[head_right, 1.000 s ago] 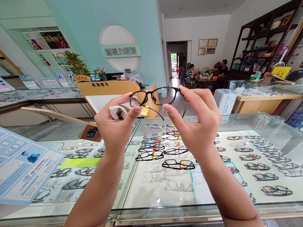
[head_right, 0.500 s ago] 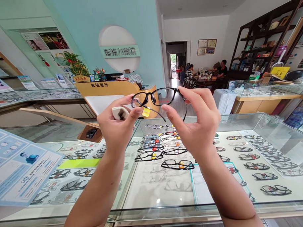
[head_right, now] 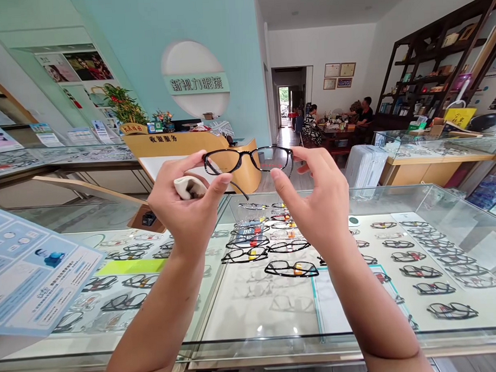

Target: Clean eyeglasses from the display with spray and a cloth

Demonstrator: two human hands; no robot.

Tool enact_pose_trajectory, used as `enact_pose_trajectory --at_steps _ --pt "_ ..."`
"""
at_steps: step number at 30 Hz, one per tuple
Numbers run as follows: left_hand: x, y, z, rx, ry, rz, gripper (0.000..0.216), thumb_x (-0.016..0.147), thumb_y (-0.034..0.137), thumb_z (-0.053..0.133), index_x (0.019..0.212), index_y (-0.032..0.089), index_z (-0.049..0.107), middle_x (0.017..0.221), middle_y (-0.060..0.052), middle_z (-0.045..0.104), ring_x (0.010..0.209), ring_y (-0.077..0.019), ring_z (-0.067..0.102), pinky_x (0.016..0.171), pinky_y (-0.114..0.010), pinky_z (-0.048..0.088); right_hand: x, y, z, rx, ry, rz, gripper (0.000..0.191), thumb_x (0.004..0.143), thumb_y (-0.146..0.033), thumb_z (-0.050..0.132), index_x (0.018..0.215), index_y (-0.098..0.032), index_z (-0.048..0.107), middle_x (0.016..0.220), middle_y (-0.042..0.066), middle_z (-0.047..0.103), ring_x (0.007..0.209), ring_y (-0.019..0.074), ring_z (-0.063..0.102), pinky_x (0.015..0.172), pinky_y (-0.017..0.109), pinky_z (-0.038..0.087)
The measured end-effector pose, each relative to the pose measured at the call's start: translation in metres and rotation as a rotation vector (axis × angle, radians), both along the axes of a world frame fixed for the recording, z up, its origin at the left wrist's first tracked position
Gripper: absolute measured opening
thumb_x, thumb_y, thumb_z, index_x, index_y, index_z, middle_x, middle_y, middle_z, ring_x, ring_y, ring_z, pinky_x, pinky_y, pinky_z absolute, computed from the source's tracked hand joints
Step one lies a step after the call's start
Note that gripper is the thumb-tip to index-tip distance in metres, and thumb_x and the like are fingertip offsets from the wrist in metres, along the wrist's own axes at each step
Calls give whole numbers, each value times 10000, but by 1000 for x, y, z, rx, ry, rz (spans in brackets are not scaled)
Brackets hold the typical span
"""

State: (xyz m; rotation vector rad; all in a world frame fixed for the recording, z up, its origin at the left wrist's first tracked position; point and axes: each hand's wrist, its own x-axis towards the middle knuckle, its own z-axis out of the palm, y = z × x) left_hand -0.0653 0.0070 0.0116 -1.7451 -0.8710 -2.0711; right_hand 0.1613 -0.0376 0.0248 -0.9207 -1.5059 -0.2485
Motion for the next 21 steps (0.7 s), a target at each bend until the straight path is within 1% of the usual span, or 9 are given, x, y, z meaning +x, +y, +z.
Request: enact_pose_trajectory --at_steps 2,5,11,16,21 --pt "-1 0 0 14 2 15 566 853 674 934 1233 275 803 1074 -77 765 1030 -272 727 904 -437 610 0 0 0 -42 -9 -1 315 1037 -469 738 1280 -272 766 1196 82 810 993 256 764 882 451 594" --pt "-2 0 -1 19 4 0 578 841 660 951 1265 297 799 1093 -74 758 1013 -255 705 890 -432 607 -1 0 1 -90 -13 17 323 1043 -491 731 1279 -276 775 1199 86 824 999 265 773 885 454 593" --pt "-3 -3 -1 7 -8 9 544 835 588 982 1300 366 810 1083 -87 757 933 -256 671 788 -456 611 -2 3 0 -142 -24 38 330 1054 -500 714 1284 -274 782 1215 87 833 1007 272 777 885 464 589" --pt "-2 -3 0 67 14 -15 517 845 485 1000 1312 375 807 1064 -64 750 999 -259 696 849 -463 623 -2 3 -1 -156 -22 46 326 1052 -487 714 1279 -263 784 1219 90 836 1013 268 781 907 476 586" --pt "-1 -4 1 97 23 -2 499 847 468 1004 1290 342 813 1073 -64 763 1000 -258 701 860 -463 627 -2 4 -1 -166 -31 37 328 1059 -500 708 1268 -259 783 1212 85 835 1015 271 785 916 478 587"
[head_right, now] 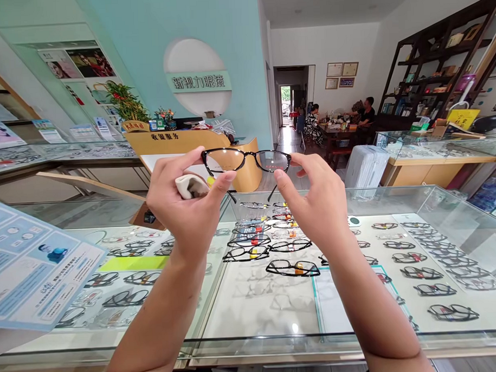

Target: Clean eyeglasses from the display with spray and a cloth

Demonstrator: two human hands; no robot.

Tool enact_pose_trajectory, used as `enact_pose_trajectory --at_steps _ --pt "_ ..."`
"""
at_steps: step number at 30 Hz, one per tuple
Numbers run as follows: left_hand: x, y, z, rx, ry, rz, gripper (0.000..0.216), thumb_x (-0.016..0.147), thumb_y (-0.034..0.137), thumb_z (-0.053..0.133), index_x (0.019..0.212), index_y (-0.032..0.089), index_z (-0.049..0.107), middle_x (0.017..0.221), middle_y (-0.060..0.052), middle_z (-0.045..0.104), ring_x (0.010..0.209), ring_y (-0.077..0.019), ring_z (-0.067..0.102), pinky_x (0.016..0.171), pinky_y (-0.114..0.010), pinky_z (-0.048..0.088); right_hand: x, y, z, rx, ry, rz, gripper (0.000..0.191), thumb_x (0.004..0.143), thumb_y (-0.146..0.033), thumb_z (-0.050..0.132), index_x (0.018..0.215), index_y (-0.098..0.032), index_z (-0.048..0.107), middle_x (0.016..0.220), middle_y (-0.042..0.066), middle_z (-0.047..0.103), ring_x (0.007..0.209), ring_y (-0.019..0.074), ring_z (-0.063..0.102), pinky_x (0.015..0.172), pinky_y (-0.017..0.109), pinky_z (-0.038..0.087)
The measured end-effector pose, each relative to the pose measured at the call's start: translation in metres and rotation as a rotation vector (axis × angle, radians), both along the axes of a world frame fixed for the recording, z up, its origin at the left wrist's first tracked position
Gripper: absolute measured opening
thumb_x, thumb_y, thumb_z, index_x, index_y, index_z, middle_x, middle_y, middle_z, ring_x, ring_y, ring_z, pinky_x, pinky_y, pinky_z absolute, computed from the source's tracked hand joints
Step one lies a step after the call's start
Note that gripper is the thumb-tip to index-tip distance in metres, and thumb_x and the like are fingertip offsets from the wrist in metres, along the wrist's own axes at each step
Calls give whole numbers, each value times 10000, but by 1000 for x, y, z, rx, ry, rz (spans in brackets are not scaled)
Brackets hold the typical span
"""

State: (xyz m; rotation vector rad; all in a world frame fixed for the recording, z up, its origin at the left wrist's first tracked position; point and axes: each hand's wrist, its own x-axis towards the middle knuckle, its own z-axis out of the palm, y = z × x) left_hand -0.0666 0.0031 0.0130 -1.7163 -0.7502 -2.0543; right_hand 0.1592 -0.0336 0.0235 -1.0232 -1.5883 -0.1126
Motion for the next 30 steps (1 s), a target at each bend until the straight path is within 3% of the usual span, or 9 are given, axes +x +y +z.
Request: enact_pose_trajectory --at_steps 10,14,17,20,22,25,30 --pt "0 -4 1 -102 -31 -13 536 827 527 1007 1296 349 821 1071 -84 739 991 -264 694 797 -449 637 0 4 -2 -6 -35 -21 317 1068 -481 689 1271 -260 791 1204 90 837 1012 273 783 872 458 601" --pt "-1 -2 4 -205 -75 -42 546 830 634 971 1245 306 839 1101 -82 787 872 -214 682 731 -381 599 -3 5 -3 143 9 -41 316 1046 -476 742 1287 -274 775 1171 84 818 1024 271 774 878 462 620" --pt "-4 2 2 -401 -109 -138 668 814 730 937 1283 266 831 896 -30 759 617 -131 532 576 -308 493 -6 7 -5 290 30 -82 332 1040 -468 756 1321 -293 758 1192 92 790 1050 282 761 893 487 643" --pt "-4 6 1 -527 -93 -246 749 810 770 916 1327 240 812 698 24 659 518 -105 446 506 -280 417 -9 8 -7 388 38 -117 371 1041 -456 758 1384 -316 741 1233 112 763 1095 312 743 918 531 653" --pt "-3 8 1 -552 -73 -299 753 822 763 910 1353 242 797 751 4 709 515 -103 469 494 -276 423 -10 8 -8 445 32 -127 406 1035 -443 770 1423 -328 730 1263 121 748 1143 330 730 947 546 651" --pt "0 12 -1 -544 -79 -352 750 829 744 913 1387 262 774 1033 -70 829 538 -92 510 480 -274 451 -12 7 -9 489 2 -144 447 1024 -452 784 1451 -332 725 1302 121 735 1227 355 712 1006 557 642" --pt "3 27 -12 -435 -82 -338 776 866 762 872 1446 263 738 1127 -117 846 624 -137 653 506 -282 501 -17 -2 -7 291 -19 -140 494 1022 -567 759 1486 -400 726 1373 126 718 1405 435 633 1114 651 604"
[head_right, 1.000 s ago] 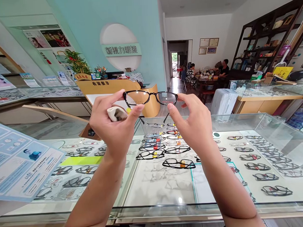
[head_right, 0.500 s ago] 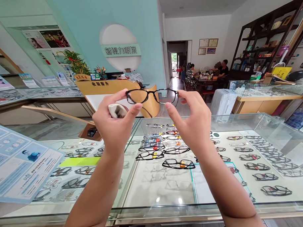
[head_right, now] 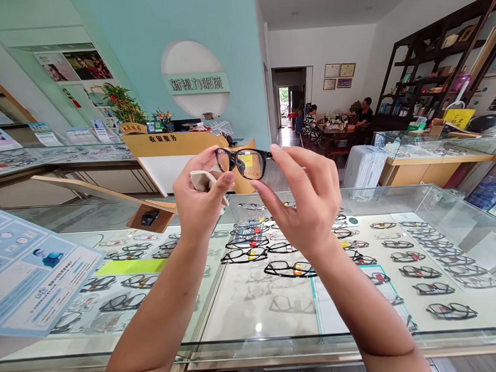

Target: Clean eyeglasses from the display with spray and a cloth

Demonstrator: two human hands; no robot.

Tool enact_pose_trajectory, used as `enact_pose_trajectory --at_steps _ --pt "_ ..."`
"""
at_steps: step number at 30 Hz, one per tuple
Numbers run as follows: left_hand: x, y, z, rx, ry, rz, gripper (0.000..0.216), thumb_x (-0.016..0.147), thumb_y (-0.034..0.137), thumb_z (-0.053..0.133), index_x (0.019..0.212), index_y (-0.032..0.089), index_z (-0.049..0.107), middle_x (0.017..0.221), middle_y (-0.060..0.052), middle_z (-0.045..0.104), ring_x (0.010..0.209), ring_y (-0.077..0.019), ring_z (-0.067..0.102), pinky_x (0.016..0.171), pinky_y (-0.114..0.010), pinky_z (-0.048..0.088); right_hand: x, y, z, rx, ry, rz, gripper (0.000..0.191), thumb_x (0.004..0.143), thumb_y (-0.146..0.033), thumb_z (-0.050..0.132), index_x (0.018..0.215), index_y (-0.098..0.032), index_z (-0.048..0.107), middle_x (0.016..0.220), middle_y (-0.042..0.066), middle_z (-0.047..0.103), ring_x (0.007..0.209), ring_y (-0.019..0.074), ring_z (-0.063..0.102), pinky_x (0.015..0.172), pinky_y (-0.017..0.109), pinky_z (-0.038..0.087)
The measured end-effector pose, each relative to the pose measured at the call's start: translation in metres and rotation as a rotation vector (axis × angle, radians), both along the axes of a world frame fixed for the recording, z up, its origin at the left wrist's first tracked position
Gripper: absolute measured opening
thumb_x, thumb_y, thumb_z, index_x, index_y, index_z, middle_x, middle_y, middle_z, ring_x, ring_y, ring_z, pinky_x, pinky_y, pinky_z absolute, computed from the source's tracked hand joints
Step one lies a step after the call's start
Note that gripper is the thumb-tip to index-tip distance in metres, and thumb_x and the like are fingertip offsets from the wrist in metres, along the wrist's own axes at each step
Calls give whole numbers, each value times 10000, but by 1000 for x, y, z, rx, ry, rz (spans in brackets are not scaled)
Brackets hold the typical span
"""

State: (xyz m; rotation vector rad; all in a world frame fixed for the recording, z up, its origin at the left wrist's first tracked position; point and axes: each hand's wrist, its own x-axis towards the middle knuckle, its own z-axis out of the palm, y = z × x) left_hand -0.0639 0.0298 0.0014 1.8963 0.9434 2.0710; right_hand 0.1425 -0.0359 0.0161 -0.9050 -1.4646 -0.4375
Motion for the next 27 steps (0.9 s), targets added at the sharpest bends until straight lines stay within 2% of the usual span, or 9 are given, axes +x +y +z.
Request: enact_pose_trajectory --at_steps 3,6,10,16,23,27 --pt "3 5 -5 94 -15 76 732 905 757 839 1451 286 714 1281 -141 816 670 -144 689 548 -299 536 -2 -3 0 -60 20 36 548 1018 -568 760 1542 -420 698 1426 135 704 1456 469 595 1099 693 610" --pt "5 4 -7 216 -23 227 696 928 738 827 1463 318 679 1419 -140 752 692 -134 673 585 -311 552 -3 1 -2 -32 40 50 567 1052 -495 725 1607 -407 650 1485 136 695 1442 444 619 1056 674 646" --pt "6 -3 -6 380 -43 373 700 913 692 870 1464 313 666 1376 -123 726 743 -151 653 628 -333 555 -4 8 -4 -72 58 131 534 1088 -427 667 1621 -407 636 1544 111 701 1402 372 671 1011 596 682" --pt "5 -4 -7 414 -60 390 729 871 656 927 1466 321 673 1384 -109 678 713 -137 607 661 -356 541 -2 15 -7 -176 155 308 466 1100 -457 663 1556 -368 701 1534 96 746 1310 317 749 983 527 687" --pt "3 -4 -9 385 -25 422 755 892 699 886 1499 325 640 1404 -121 673 718 -148 612 687 -377 565 -1 19 -7 -193 220 348 418 1107 -474 655 1483 -321 757 1478 106 786 1268 286 785 994 484 697" --pt "3 -5 -10 426 -7 426 733 913 678 877 1518 338 642 1397 -115 671 713 -148 611 675 -373 546 -2 21 -6 -195 251 386 377 1105 -451 655 1431 -310 781 1445 100 803 1243 272 796 1010 477 695"
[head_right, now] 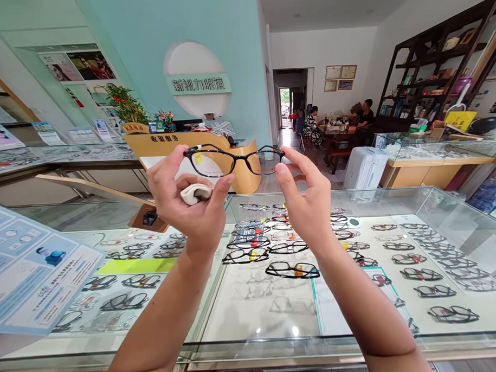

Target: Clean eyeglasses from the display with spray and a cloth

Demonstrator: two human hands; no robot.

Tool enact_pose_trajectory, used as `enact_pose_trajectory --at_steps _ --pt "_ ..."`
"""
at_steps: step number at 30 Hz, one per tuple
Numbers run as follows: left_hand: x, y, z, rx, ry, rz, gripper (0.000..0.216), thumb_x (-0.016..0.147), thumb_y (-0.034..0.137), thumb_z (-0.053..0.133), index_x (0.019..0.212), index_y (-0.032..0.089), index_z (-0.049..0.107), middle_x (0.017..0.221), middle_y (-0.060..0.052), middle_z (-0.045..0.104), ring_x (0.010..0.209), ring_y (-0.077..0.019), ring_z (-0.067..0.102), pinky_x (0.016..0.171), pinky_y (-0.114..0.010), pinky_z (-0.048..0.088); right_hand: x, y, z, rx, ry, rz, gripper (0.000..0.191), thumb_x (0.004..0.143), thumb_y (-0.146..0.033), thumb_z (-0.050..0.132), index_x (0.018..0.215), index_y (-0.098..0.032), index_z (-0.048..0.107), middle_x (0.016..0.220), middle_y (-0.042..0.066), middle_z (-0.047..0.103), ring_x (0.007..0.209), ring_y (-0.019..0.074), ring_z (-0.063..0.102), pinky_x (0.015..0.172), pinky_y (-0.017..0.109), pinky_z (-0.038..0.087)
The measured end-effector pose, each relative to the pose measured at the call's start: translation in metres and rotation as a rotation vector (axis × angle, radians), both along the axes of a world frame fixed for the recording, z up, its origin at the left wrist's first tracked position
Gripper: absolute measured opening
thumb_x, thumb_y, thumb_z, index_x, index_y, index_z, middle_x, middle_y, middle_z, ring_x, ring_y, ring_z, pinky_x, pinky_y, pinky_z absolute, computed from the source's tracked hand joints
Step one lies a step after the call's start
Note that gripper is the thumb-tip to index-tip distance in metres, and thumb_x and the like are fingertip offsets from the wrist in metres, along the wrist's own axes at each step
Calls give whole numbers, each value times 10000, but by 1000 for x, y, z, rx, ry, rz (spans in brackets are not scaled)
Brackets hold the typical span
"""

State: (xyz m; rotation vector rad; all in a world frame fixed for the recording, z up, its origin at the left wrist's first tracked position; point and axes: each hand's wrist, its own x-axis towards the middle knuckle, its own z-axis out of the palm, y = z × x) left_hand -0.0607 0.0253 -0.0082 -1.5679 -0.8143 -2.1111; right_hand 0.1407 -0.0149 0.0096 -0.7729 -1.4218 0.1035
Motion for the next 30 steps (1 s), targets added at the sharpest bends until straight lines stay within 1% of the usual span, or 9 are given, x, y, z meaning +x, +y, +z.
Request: enact_pose_trajectory --at_steps 6,9,11,14,17,19,22,26,30 --pt "-2 1 -1 -21 13 -40 769 892 666 900 1537 342 633 1423 -122 649 846 -203 679 730 -392 561 1 2 0 -15 4 28 367 1114 -438 637 1425 -298 772 1400 108 812 1199 262 802 1009 472 683" --pt "-2 0 1 -35 9 -30 752 870 680 916 1474 306 671 1339 -113 677 959 -238 699 796 -403 585 1 2 1 -7 54 38 330 1117 -426 629 1377 -295 786 1303 96 822 1126 242 803 990 453 674" --pt "-1 -2 3 -69 3 -9 715 872 700 905 1411 278 700 1256 -102 703 1012 -250 703 824 -403 598 1 0 2 -4 74 14 314 1124 -420 608 1342 -297 798 1248 86 810 1100 230 788 974 439 666" --pt "2 -5 6 -112 -14 -8 683 886 722 881 1357 253 724 1178 -91 726 1013 -244 712 815 -389 604 1 -2 4 3 89 -26 311 1123 -429 598 1314 -309 812 1201 76 785 1092 228 761 956 433 652" --pt "4 -6 7 -122 -33 -37 676 878 729 885 1329 247 740 1156 -87 739 1039 -250 728 826 -387 608 1 -3 5 15 101 -41 304 1111 -431 613 1296 -316 824 1154 69 769 1054 227 744 934 429 643" --pt "4 -6 7 -136 -42 -74 671 873 723 893 1327 252 745 1183 -96 750 1065 -257 737 841 -388 614 1 -3 5 30 77 -73 310 1120 -430 597 1301 -319 823 1126 68 759 1022 221 738 915 425 643" --pt "2 -2 5 -190 -33 -133 664 893 697 889 1386 282 732 1302 -117 764 965 -225 742 791 -368 612 0 -3 4 80 31 -147 319 1141 -425 565 1314 -328 815 1131 75 751 1030 226 736 896 426 652" --pt "2 5 1 -237 25 -179 680 936 686 852 1481 318 679 1467 -140 741 777 -161 695 665 -330 571 -3 -5 3 198 34 -215 274 1131 -401 605 1265 -321 830 1156 90 767 1105 260 734 908 461 659" --pt "6 8 -1 -212 21 -218 667 960 666 838 1503 321 661 1504 -142 726 690 -123 647 568 -299 506 -4 -6 2 215 18 -257 283 1129 -417 605 1277 -323 828 1197 103 774 1162 290 734 925 506 670"
